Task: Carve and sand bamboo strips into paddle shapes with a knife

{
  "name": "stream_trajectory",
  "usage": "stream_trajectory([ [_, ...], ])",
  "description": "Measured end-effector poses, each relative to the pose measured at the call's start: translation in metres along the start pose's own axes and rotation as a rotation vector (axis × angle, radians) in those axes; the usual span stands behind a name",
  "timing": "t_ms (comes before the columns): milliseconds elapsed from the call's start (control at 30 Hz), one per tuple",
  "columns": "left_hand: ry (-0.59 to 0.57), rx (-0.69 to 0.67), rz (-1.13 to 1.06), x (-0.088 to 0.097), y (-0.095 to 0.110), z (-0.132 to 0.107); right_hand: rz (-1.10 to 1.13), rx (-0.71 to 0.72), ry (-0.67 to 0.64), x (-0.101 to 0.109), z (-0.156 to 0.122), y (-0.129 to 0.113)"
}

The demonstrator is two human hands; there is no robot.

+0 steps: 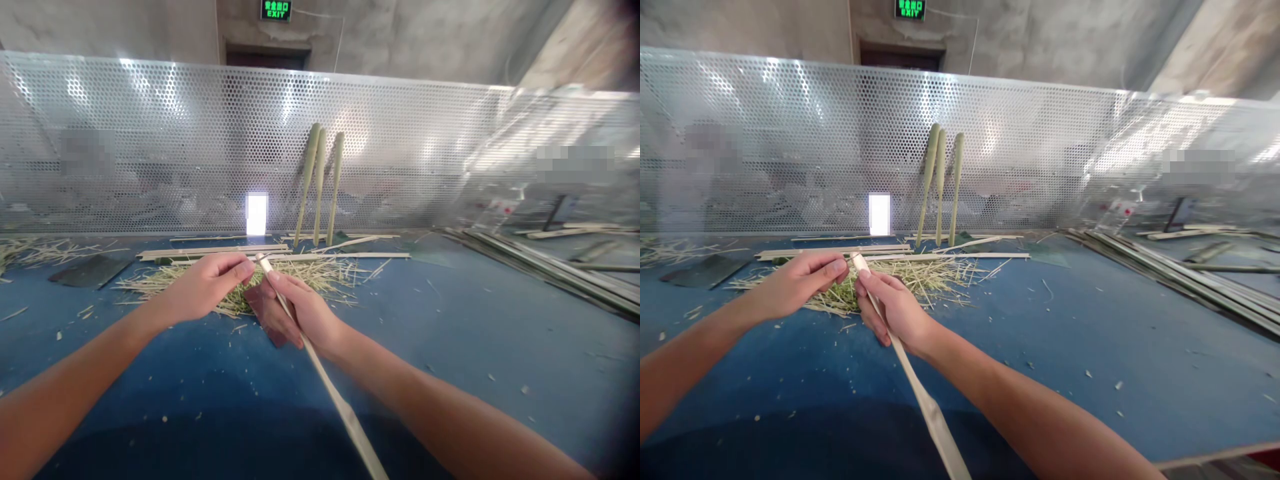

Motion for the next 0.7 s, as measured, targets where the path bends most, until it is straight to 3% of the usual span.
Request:
stream_trajectory([
  [233, 0.106, -0.049, 0.270, 0.002, -0.003, 0.002, 0.013, -0.011, 0.052, -0.005, -0.003, 0.002],
  [367, 0.245, 0.169, 0.324, 0.015, -0.039, 0.010, -0.062, -0.012, -0.059, -0.022, -0.014, -0.005],
  [467, 0.286, 0.223, 0.309, 0.026, -0.057, 0.012, -0.083, -0.008, -0.111, -0.029, -0.017, -0.009],
  [567, 0.230, 0.202, 0.065, 0.030, -0.052, 0.008, -0.095, 0.007, -0.061, -0.020, -0.010, -0.007],
  [700, -0.029, 0.101, -0.354, 0.014, -0.027, 0.001, 0.015, -0.060, -0.035, -0.007, -0.003, 0.000],
])
Point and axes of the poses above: each hand's wrist, its own z-axis towards the middle knuckle, its own x-axis out of the back of the hand, y = z × x, the point moved 4 cm from there along z, towards the middle knuckle, and after that the axes turned 12 degrees about z, right-handed, at the moved point
